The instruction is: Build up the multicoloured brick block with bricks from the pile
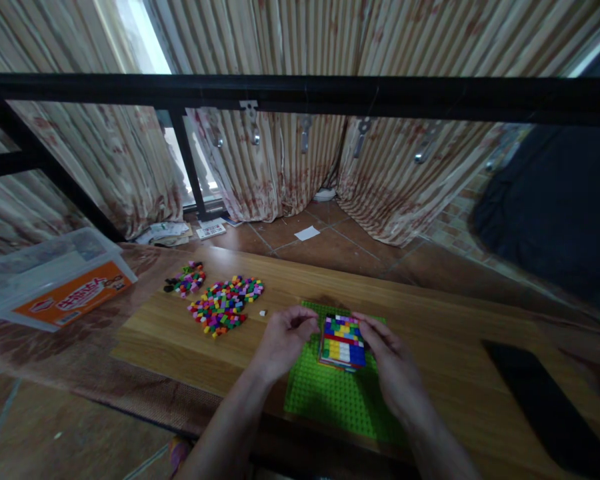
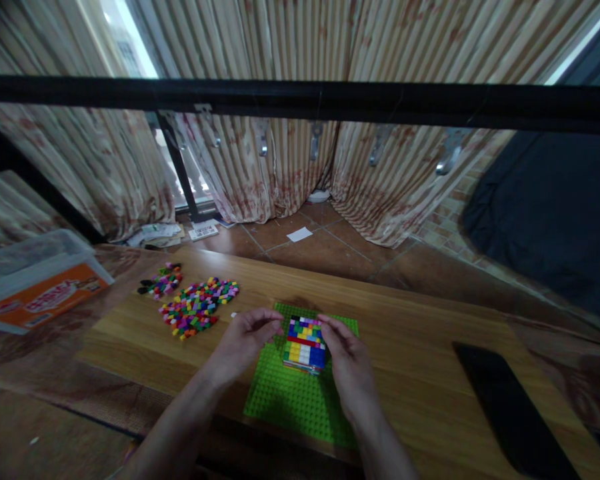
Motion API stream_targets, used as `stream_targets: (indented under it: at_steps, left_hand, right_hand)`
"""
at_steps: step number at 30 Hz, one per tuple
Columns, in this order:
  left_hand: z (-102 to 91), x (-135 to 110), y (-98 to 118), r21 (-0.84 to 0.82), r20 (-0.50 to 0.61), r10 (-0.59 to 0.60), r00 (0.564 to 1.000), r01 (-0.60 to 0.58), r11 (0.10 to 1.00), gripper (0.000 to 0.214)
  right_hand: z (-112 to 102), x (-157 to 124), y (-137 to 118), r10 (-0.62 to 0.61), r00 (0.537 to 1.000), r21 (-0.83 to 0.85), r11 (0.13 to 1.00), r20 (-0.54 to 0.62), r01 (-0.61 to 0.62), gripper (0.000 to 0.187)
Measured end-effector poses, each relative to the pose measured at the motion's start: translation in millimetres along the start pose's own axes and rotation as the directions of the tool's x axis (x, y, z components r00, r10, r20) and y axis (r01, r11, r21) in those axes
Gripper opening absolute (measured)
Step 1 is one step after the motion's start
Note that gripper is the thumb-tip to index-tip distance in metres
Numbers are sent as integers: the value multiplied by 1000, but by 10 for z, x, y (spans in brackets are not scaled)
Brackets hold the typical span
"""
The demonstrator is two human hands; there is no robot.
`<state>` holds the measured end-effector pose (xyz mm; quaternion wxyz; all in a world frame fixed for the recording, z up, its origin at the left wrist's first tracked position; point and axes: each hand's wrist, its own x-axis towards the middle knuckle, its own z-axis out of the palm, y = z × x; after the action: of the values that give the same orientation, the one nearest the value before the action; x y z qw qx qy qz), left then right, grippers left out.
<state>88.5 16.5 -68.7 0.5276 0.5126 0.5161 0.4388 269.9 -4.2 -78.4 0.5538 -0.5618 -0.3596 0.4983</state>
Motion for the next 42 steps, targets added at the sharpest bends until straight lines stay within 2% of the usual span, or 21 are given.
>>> stream_targets:
  at_steps: [7, 13, 16, 19, 21, 23, 26, 29, 35, 42]
  left_hand:
    - [-14, 13, -44, 34, 13, 22, 1000, -22, 999, 16]
    - [-51, -13, 36, 48, -6, 8, 1000, -8, 999, 17]
    - [-154, 4, 67, 90, -44, 16, 999, -12, 996, 18]
    - [-353, 59, 34, 190, -135, 78, 988, -51, 980, 18]
    - [-512, 93, 0, 308, -189, 112, 976, -49, 950, 16]
    - [-657, 106, -16, 458, -255, 112, 960, 17, 889, 16]
    - [-797, 83, 5, 666, -314, 80, 946, 160, 729, 18]
    - [-835, 45, 32, 758, -320, 38, 947, 232, 610, 20]
    - [-746, 22, -28, 826, -273, 49, 961, 208, 524, 14]
    - [-671, 82, -98, 836, -263, 77, 962, 187, 516, 15]
  right_hand:
    - [37, -8, 16, 21, 999, -9, 1000, -31, -21, 40]
    - [66, -14, 65, -26, 999, -5, 1000, -41, 26, 39]
    - [60, -25, 80, -11, 999, 9, 1000, -35, 11, 38]
    - [34, -25, 85, 29, 999, 45, 999, -42, -27, 38]
    - [9, -18, 81, 39, 997, 69, 997, -71, -34, 40]
    - [-16, -8, 71, 43, 993, 85, 996, -111, -33, 41]
    - [-38, 2, 50, 64, 983, 99, 994, -172, -48, 40]
    - [-38, 4, 33, 80, 978, 123, 991, -190, -57, 35]
    - [-31, 6, 23, 120, 974, 148, 985, -194, -92, 34]
    - [-54, 18, 64, 92, 978, 123, 990, -186, -69, 32]
